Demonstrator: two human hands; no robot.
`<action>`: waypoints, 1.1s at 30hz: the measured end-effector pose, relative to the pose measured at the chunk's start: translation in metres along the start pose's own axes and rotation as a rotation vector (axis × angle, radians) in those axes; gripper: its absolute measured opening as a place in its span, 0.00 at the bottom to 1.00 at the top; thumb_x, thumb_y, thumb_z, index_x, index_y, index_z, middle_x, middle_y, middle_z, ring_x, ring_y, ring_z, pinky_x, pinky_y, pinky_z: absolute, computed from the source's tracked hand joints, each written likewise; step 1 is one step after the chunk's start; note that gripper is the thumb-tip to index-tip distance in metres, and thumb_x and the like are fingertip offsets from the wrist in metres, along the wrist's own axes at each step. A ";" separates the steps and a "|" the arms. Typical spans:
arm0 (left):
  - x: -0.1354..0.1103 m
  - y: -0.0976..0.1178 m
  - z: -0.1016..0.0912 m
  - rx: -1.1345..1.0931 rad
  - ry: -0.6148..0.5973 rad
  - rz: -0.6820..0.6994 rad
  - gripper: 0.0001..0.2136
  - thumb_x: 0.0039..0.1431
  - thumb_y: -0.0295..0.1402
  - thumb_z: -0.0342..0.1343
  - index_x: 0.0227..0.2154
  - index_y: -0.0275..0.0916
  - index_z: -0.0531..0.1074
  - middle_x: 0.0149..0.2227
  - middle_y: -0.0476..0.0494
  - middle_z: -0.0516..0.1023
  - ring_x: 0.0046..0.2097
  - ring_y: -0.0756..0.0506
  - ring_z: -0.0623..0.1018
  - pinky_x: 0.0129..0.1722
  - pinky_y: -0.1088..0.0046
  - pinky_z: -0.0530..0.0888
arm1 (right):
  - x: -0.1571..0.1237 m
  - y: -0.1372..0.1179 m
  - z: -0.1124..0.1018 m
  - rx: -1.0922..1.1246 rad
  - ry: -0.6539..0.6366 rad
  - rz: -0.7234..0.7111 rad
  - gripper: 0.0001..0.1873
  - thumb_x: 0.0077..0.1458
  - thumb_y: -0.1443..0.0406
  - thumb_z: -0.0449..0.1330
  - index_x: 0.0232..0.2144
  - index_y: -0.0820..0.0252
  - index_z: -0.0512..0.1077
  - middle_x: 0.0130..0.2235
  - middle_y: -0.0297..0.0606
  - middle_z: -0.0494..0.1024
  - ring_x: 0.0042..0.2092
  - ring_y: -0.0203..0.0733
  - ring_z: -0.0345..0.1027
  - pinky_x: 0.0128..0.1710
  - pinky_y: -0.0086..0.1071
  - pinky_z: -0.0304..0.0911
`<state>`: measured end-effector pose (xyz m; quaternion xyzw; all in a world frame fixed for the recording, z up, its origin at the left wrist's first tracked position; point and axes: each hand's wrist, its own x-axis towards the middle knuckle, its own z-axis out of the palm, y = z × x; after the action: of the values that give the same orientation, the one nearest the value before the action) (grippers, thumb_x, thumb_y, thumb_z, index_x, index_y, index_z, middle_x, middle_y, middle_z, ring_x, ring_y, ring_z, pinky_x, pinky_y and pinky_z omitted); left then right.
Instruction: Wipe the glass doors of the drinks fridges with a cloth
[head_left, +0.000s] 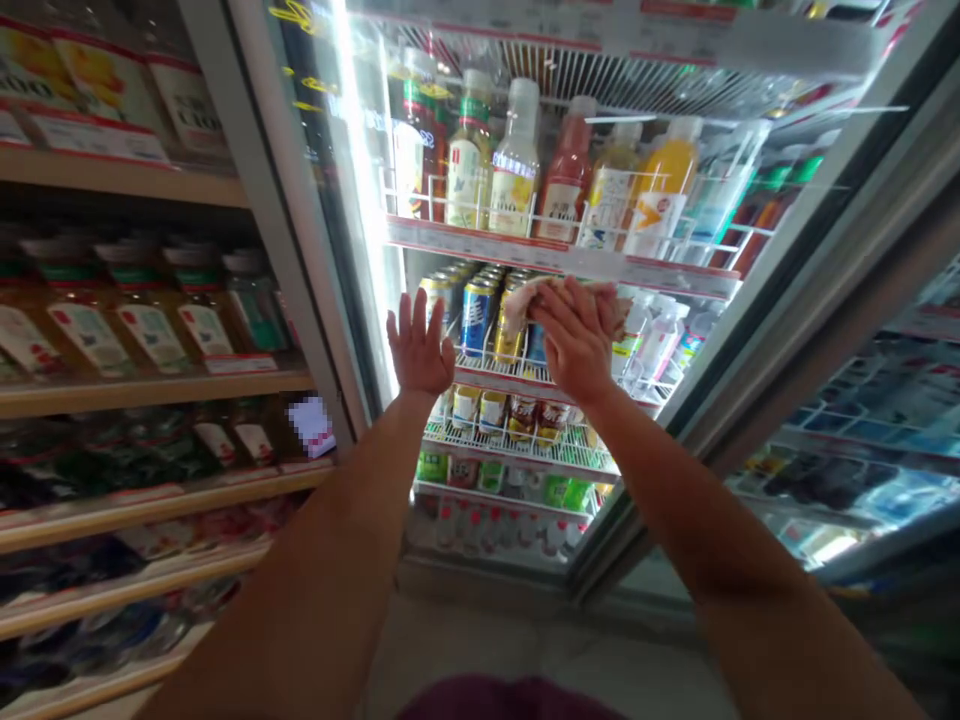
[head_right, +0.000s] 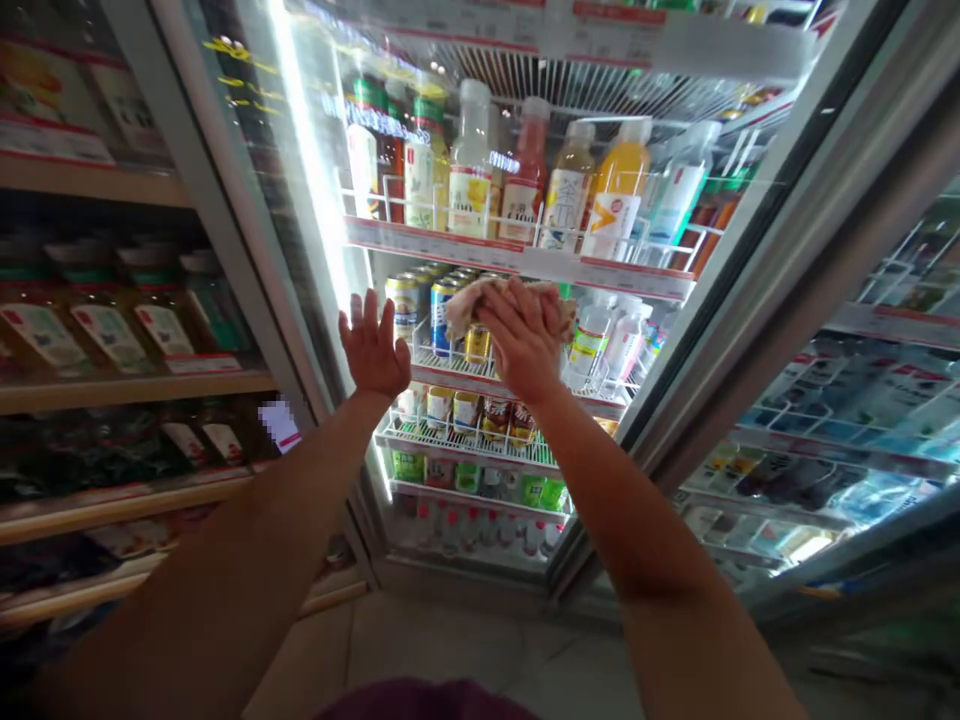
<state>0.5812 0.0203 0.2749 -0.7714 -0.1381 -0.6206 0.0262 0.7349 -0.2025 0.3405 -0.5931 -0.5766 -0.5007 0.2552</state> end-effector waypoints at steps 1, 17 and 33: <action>0.000 0.000 0.000 -0.003 -0.006 -0.007 0.30 0.70 0.45 0.42 0.70 0.34 0.61 0.73 0.35 0.53 0.76 0.36 0.43 0.74 0.50 0.36 | 0.000 -0.001 0.000 -0.004 0.008 0.041 0.22 0.71 0.66 0.52 0.63 0.46 0.71 0.68 0.29 0.66 0.74 0.48 0.47 0.76 0.53 0.35; 0.000 -0.002 0.000 0.074 -0.002 0.024 0.29 0.71 0.43 0.40 0.69 0.34 0.61 0.73 0.35 0.53 0.76 0.38 0.42 0.74 0.50 0.37 | 0.008 0.021 -0.020 -0.013 0.006 0.019 0.24 0.71 0.66 0.51 0.65 0.45 0.68 0.68 0.28 0.65 0.74 0.49 0.47 0.76 0.58 0.34; -0.001 -0.005 0.000 0.054 0.000 0.001 0.29 0.71 0.44 0.41 0.70 0.37 0.61 0.73 0.36 0.54 0.76 0.39 0.43 0.74 0.50 0.38 | -0.004 0.065 -0.049 -0.199 0.247 0.032 0.22 0.70 0.67 0.51 0.61 0.54 0.72 0.66 0.38 0.69 0.73 0.51 0.50 0.73 0.54 0.46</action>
<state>0.5800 0.0249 0.2730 -0.7705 -0.1541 -0.6167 0.0472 0.7816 -0.2607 0.3730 -0.5585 -0.4789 -0.6203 0.2719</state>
